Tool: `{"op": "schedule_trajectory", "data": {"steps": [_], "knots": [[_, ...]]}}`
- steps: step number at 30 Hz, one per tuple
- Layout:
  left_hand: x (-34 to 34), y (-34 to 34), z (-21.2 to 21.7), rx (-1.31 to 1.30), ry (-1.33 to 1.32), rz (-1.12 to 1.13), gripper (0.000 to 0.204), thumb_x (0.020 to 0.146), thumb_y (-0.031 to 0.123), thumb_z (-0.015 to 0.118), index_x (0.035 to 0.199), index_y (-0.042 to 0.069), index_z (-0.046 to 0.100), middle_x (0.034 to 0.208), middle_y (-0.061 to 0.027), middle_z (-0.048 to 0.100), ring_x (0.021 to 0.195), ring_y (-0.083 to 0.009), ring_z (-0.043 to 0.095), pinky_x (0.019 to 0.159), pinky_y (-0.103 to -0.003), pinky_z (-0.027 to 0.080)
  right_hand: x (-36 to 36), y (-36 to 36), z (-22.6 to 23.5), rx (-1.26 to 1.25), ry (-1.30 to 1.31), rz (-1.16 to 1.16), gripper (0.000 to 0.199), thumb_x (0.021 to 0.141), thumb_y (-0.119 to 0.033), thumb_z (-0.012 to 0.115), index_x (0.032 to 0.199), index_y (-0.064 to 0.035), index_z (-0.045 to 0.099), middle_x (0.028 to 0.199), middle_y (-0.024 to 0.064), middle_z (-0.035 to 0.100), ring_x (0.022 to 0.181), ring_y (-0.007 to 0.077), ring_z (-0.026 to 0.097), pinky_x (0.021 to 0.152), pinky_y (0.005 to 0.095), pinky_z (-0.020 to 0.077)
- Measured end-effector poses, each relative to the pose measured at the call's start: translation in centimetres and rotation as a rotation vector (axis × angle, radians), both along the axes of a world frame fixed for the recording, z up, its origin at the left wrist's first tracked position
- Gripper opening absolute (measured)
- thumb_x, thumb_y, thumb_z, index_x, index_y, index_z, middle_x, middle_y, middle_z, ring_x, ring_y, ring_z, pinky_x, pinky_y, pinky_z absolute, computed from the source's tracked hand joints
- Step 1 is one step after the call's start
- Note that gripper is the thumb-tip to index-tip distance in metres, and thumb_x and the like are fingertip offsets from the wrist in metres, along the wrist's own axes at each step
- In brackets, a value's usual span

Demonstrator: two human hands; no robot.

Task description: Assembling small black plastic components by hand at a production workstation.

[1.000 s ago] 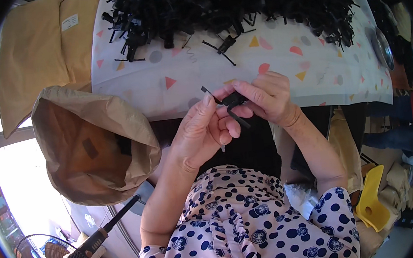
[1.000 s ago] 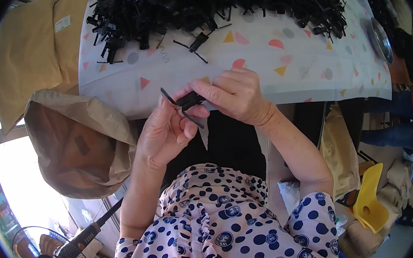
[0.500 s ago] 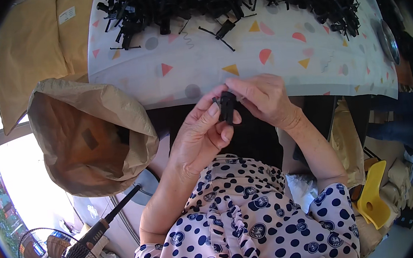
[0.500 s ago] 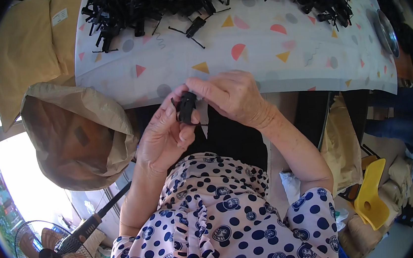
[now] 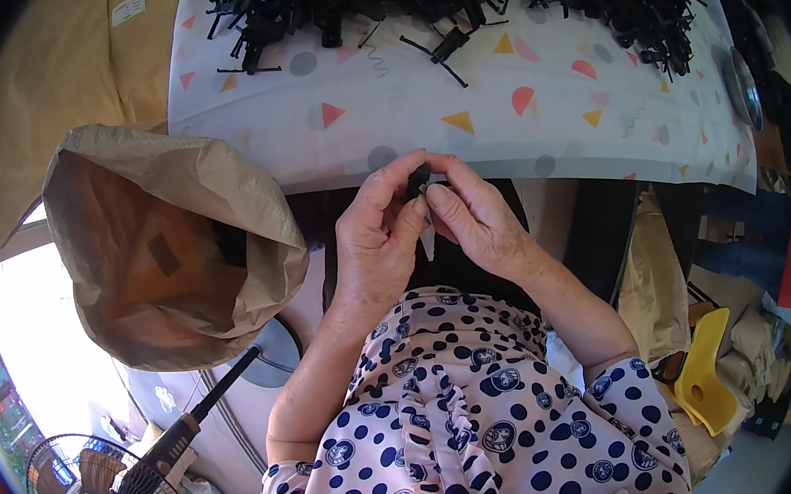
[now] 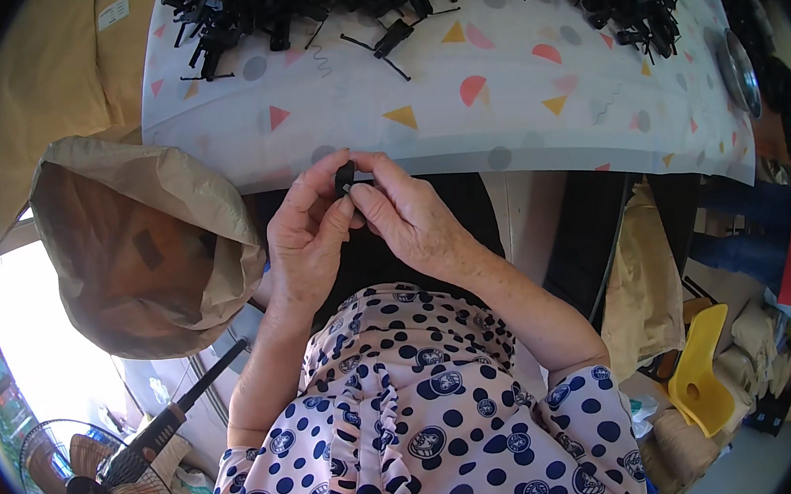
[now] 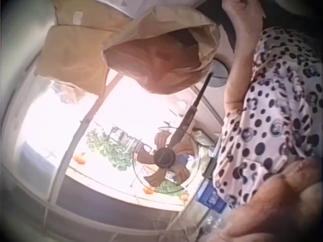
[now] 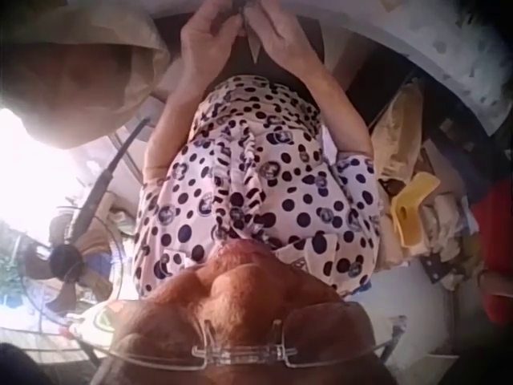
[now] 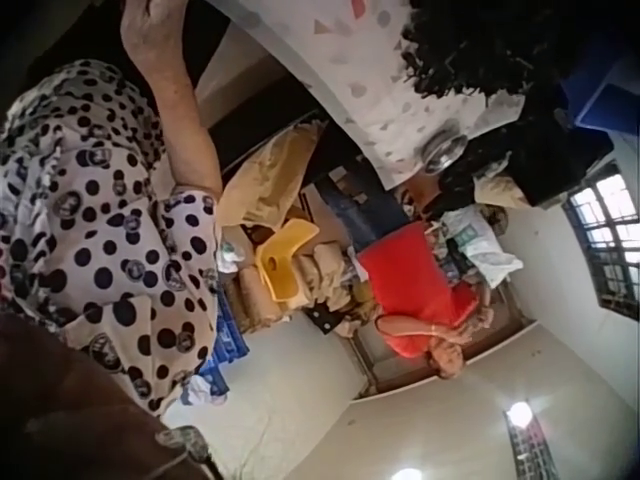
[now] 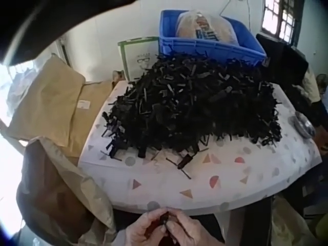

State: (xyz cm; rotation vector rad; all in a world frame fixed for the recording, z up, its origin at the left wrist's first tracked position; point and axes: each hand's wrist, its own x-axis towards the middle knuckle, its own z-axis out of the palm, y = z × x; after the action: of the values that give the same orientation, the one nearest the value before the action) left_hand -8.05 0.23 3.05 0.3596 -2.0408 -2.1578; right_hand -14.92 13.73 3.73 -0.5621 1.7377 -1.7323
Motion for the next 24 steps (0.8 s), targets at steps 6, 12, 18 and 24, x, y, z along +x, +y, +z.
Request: {"op": "schedule_trajectory", "data": {"steps": [6,12,18,24], "knots": [[-0.2,-0.2,0.6,-0.38,0.045,0.032,0.04,0.086,-0.007,0.057,0.124,0.005,0.056,0.091,-0.0026,0.057,0.074,-0.0099,0.055,0.063,-0.023,0.048,0.1,-0.7,0.1,0.048,-0.092,-0.02,0.03,0.099,-0.016,0.046,0.124,-0.0003,0.046,0.075,0.0035,0.056,0.065,0.0095,0.052,0.062,0.0235,0.0454],[-0.8,0.1,1.8,-0.739,0.099,0.102,0.044,0.078,-0.011,0.057,0.119,0.007,0.06,0.086,-0.0098,0.058,0.067,-0.0187,0.057,0.06,-0.028,0.048,0.4,-1.7,-0.7,0.022,-0.123,-0.095,0.028,0.099,-0.014,0.045,0.125,-0.0032,0.047,0.069,-0.0007,0.05,0.06,0.0061,0.046,0.056,0.0206,0.0406],[-2.2,-0.4,1.3,-0.784,0.102,0.054,0.041,0.081,-0.007,0.055,0.119,0.009,0.058,0.083,-0.0106,0.057,0.065,-0.0243,0.058,0.059,-0.032,0.049,-0.5,-1.9,-0.5,-0.109,-0.421,-0.156,0.027,0.1,-0.014,0.044,0.125,-0.0055,0.048,0.07,-0.0046,0.045,0.059,0.004,0.041,0.053,0.0185,0.0365],[-3.2,-0.5,2.0,-0.185,0.119,0.106,0.041,0.093,-0.001,0.052,0.131,0.007,0.041,0.094,-0.0079,0.064,0.071,-0.0113,0.059,0.063,-0.02,0.046,-2.0,-0.2,-1.4,-0.079,0.166,-0.164,0.026,0.1,-0.017,0.047,0.122,-0.0054,0.048,0.081,-0.0002,0.055,0.062,0.0034,0.046,0.051,0.0161,0.0333]]}}
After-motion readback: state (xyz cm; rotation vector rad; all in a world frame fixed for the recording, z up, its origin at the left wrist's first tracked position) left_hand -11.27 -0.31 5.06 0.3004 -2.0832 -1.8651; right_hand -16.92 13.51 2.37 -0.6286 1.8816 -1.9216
